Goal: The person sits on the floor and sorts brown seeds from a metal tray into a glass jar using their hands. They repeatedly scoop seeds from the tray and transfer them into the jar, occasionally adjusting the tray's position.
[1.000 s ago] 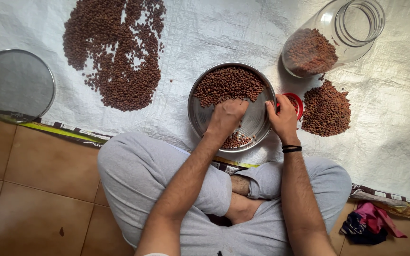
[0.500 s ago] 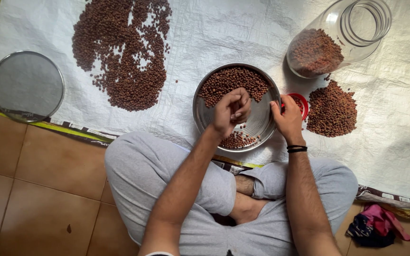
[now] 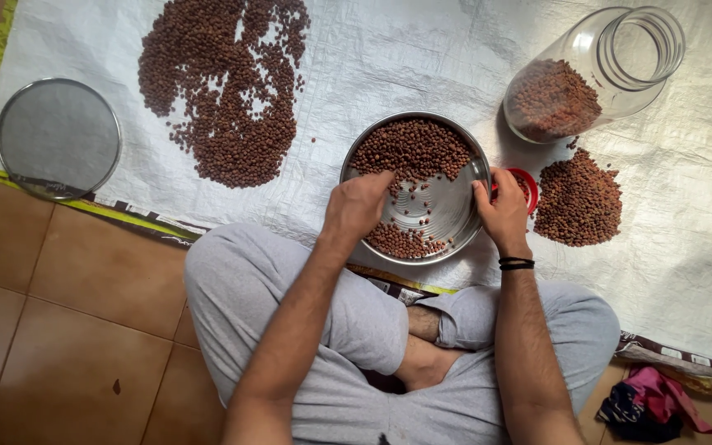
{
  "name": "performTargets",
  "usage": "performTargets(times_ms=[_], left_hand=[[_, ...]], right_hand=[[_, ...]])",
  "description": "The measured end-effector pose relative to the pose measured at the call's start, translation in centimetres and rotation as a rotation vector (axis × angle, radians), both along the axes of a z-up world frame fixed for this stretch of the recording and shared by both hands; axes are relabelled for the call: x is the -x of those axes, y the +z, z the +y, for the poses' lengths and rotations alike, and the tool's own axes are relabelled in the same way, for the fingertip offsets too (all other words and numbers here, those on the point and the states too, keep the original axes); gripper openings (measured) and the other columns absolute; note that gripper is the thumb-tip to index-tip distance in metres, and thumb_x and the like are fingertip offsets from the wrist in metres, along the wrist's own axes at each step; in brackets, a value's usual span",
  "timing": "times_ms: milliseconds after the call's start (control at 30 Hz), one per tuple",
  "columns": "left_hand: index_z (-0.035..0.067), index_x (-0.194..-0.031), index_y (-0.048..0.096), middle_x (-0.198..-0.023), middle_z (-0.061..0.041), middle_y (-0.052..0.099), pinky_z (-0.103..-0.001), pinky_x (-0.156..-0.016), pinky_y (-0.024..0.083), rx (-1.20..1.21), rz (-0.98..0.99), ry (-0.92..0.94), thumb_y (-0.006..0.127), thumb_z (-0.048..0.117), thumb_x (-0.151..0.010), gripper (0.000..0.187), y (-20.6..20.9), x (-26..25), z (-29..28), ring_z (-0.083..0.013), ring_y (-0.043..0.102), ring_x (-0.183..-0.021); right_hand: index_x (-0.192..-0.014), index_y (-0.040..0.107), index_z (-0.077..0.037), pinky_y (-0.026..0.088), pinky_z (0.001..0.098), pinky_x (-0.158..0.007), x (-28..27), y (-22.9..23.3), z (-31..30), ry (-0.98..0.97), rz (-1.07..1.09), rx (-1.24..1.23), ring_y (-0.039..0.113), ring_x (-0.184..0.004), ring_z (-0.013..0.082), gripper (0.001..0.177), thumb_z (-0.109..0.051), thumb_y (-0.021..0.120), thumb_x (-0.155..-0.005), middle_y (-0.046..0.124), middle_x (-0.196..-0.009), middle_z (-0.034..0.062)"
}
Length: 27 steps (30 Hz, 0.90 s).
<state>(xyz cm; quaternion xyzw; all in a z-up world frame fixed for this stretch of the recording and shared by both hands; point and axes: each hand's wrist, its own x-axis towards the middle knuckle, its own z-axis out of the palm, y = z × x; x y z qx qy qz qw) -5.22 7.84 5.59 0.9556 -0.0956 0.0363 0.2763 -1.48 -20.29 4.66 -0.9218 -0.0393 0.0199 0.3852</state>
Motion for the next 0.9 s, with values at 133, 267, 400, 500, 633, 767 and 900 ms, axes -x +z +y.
performTargets(times_ms=[133,267,400,500,633,767,900], left_hand=[[0.009,-0.100,0.073,-0.074,-0.005,0.070,-0.028,-0.051,0.056,-0.189,0.000,-0.105,0.066,-0.006,-0.092,0.018,-1.7,-0.6,-1.1,-0.0137,0.065,-0.062],[0.010,-0.097,0.074,-0.078,-0.006,0.071,-0.028,-0.054,0.059,-0.187,-0.002,-0.153,0.067,-0.006,-0.090,0.019,-3.0,-0.3,-1.6,-0.0134,0.067,-0.067],[0.015,-0.091,0.076,-0.082,-0.004,0.073,-0.030,-0.061,0.060,-0.185,0.243,-0.255,0.066,-0.001,-0.096,0.019,-3.2,0.4,-2.7,-0.0127,0.069,-0.069],[0.024,-0.083,0.081,-0.088,0.002,0.079,-0.039,-0.069,0.055,0.120,0.295,-0.377,0.080,0.018,-0.072,0.012,-2.9,0.8,-3.0,-0.0149,0.070,-0.077],[0.016,-0.106,0.076,-0.090,-0.003,0.077,-0.030,-0.061,0.059,0.181,0.117,-0.173,0.069,0.007,-0.092,0.019,-2.5,-0.3,-2.3,-0.0115,0.071,-0.071],[0.012,-0.114,0.075,-0.085,-0.005,0.075,-0.030,-0.056,0.060,0.015,0.056,-0.084,0.065,0.003,-0.098,0.021,-2.8,-1.2,-2.7,-0.0127,0.069,-0.067],[0.014,-0.104,0.077,-0.089,-0.003,0.075,-0.027,-0.065,0.062,-0.188,0.124,-0.160,0.064,0.000,-0.101,0.019,-3.3,-1.1,-3.2,-0.0105,0.070,-0.077]], right_hand=[[-0.116,0.068,-0.003,0.051,0.0391,-0.077,0.0,-0.1,0.1,-0.014,0.029,0.002,0.065,-0.089,0.0254,0.026,-0.023,0.067,-0.100,0.067,-0.103,0.0107],[-0.116,0.067,-0.002,0.051,0.0396,-0.082,0.0,-0.3,0.0,0.005,0.003,-0.020,0.066,-0.093,0.0264,0.025,-0.022,0.066,-0.100,0.067,-0.106,0.0114],[-0.116,0.067,-0.001,0.051,0.0398,-0.083,-0.1,-0.5,0.0,0.004,0.022,-0.024,0.066,-0.095,0.0268,0.026,-0.021,0.065,-0.100,0.067,-0.106,0.0118],[-0.116,0.067,-0.001,0.051,0.0400,-0.085,-0.2,-0.7,-0.1,0.014,0.004,-0.026,0.066,-0.095,0.0274,0.025,-0.021,0.066,-0.101,0.067,-0.106,0.0124],[-0.115,0.068,-0.001,0.051,0.0393,-0.083,-0.1,-0.7,-0.1,0.005,0.034,-0.050,0.066,-0.094,0.0269,0.025,-0.020,0.064,-0.100,0.067,-0.107,0.0121],[-0.115,0.067,0.000,0.051,0.0397,-0.084,-0.2,-0.7,-0.1,0.021,-0.004,-0.039,0.066,-0.094,0.0272,0.025,-0.020,0.065,-0.100,0.067,-0.105,0.0128],[-0.114,0.067,0.000,0.051,0.0392,-0.083,-0.3,-0.8,-0.1,0.009,0.029,-0.048,0.066,-0.093,0.0268,0.025,-0.020,0.065,-0.100,0.067,-0.104,0.0126]])
